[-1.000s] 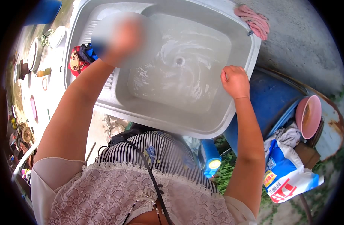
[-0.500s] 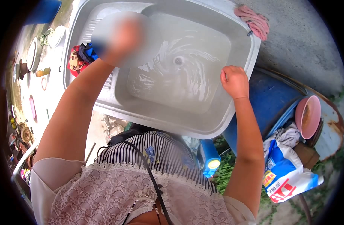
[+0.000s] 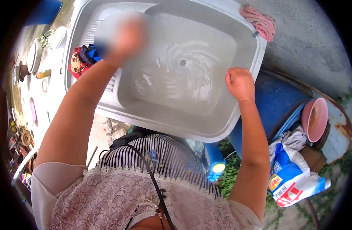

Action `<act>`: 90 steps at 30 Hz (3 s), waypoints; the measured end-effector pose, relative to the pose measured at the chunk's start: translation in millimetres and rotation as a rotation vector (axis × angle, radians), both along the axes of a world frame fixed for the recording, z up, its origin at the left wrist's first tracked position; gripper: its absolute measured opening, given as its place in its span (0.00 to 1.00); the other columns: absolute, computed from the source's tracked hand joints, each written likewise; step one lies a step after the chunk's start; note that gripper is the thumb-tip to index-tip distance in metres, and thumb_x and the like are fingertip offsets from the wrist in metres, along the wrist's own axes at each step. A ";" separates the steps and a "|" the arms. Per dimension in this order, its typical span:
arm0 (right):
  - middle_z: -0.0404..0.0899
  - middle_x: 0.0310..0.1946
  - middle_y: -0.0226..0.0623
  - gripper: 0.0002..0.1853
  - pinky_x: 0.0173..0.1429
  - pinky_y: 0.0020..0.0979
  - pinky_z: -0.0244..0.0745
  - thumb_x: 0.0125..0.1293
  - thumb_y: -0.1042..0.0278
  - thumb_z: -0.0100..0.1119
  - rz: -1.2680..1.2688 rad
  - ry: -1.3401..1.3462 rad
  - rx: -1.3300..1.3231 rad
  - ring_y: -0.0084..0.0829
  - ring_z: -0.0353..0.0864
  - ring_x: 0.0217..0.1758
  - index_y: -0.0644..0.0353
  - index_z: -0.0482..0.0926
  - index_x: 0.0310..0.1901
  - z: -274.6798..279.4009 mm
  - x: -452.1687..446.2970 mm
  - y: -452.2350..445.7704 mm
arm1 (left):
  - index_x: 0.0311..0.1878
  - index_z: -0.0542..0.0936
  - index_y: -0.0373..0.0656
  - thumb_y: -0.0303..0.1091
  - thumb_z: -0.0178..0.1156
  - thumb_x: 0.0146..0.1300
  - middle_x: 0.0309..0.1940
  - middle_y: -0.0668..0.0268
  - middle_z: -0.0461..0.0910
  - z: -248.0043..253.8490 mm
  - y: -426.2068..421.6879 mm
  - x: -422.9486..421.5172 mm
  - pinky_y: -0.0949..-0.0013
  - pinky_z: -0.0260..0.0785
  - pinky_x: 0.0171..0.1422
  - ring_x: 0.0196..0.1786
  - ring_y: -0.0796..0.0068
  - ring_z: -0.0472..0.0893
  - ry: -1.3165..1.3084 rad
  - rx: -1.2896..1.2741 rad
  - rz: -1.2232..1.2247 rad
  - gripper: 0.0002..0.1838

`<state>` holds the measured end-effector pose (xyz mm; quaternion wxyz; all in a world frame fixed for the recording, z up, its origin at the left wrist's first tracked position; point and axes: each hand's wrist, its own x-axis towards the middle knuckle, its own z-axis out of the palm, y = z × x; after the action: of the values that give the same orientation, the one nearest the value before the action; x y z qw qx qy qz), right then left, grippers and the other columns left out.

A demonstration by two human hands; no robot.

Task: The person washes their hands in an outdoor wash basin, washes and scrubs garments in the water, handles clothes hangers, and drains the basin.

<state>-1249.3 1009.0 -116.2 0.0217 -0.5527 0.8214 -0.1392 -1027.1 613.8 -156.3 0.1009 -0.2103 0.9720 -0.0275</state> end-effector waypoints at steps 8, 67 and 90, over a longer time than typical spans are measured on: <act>0.83 0.30 0.38 0.02 0.50 0.43 0.80 0.63 0.72 0.67 0.010 0.006 -0.026 0.45 0.84 0.38 0.57 0.83 0.33 -0.8 0.5 -0.5 | 0.43 0.92 0.49 0.38 0.58 0.70 0.75 0.74 0.74 -6.4 -0.6 1.8 0.41 0.40 0.92 0.89 0.64 0.52 0.077 -0.030 -0.007 0.13; 0.83 0.30 0.38 0.03 0.53 0.44 0.80 0.63 0.71 0.67 0.002 0.017 -0.030 0.45 0.84 0.39 0.58 0.82 0.32 -2.8 -0.2 -0.7 | 0.42 0.92 0.50 0.38 0.59 0.68 0.74 0.74 0.74 -10.6 -1.5 -1.2 0.39 0.39 0.91 0.89 0.62 0.51 0.074 -0.042 -0.018 0.13; 0.84 0.32 0.39 0.03 0.52 0.44 0.80 0.64 0.71 0.66 -0.014 0.018 -0.009 0.47 0.84 0.40 0.58 0.83 0.33 -1.1 0.0 0.3 | 0.43 0.92 0.49 0.38 0.58 0.69 0.74 0.74 0.74 -10.2 -1.1 -1.9 0.39 0.40 0.91 0.89 0.63 0.52 0.076 -0.037 -0.014 0.13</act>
<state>-1249.2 1009.3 -117.3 0.0106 -0.5482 0.8248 -0.1381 -1029.0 612.7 -166.5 0.0599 -0.2064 0.9759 -0.0379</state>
